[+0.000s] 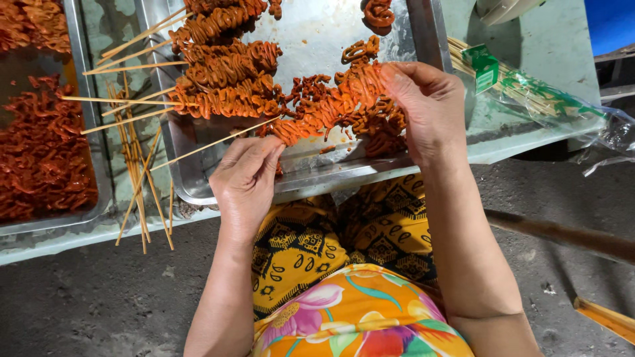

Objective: The person skewers pieces of marinated meat from a metal tray onto wooden sticks by hand.

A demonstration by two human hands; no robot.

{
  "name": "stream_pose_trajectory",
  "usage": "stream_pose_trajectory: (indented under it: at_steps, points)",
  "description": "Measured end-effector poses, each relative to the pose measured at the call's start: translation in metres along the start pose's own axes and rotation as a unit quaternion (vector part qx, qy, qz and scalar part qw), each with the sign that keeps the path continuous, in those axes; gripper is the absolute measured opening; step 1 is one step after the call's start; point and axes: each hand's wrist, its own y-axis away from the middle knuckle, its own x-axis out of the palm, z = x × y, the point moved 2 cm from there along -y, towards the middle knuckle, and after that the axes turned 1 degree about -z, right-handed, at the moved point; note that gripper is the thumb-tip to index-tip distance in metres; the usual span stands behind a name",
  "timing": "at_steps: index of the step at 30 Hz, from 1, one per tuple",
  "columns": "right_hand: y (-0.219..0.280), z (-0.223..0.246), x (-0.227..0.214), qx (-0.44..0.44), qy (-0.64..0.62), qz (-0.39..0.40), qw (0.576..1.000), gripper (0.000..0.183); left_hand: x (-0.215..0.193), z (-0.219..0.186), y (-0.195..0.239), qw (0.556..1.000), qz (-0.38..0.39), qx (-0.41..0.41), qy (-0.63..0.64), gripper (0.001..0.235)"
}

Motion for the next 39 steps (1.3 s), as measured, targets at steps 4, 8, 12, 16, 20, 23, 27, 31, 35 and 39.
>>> stream_pose_trajectory:
  at_steps: [4, 8, 12, 16, 20, 23, 27, 31, 35, 39]
  points:
    - [0.004, 0.008, 0.012, 0.057, -0.135, 0.0, 0.989, 0.029, -0.001, -0.001, -0.003, 1.0, -0.007, -0.003, -0.006, 0.013]
    - [0.009, 0.01, 0.03, 0.037, -0.17, 0.056, 0.983, 0.035, 0.0, -0.005, -0.003, 1.0, -0.005, 0.009, -0.015, 0.013]
    - [0.011, 0.001, 0.033, 0.005, -0.16, 0.055, 0.986, 0.028, 0.001, -0.006, -0.004, 1.0, -0.003, -0.008, -0.028, 0.012]
    - [0.011, -0.005, 0.033, -0.035, -0.147, 0.049, 0.987, 0.027, 0.001, -0.007, -0.005, 1.0, -0.001, -0.002, -0.027, 0.013]
    - [0.012, -0.002, 0.031, -0.071, -0.067, 0.049, 0.994, 0.03, 0.003, -0.009, -0.007, 1.0, 0.01, -0.023, -0.008, 0.014]
    - [0.012, 0.007, 0.033, -0.05, -0.02, 0.039, 0.998, 0.032, 0.004, -0.011, -0.01, 0.999, 0.011, -0.018, -0.048, 0.014]
    - [0.014, 0.027, 0.02, -0.04, 0.119, 0.007, 0.992, 0.042, -0.007, -0.007, -0.02, 1.0, 0.027, -0.003, -0.016, 0.012]
    - [0.034, 0.022, 0.018, -0.054, 0.203, 0.052, 0.976, 0.031, -0.02, -0.007, -0.033, 0.999, 0.021, 0.022, -0.033, 0.012]
    - [0.045, 0.02, 0.023, -0.092, 0.336, 0.067, 0.935, 0.026, -0.033, -0.008, -0.058, 0.992, 0.016, 0.091, -0.085, 0.011]
    - [0.047, 0.024, 0.03, -0.143, 0.418, 0.074, 0.894, 0.026, -0.045, 0.002, -0.087, 0.992, 0.027, 0.073, -0.102, 0.011]
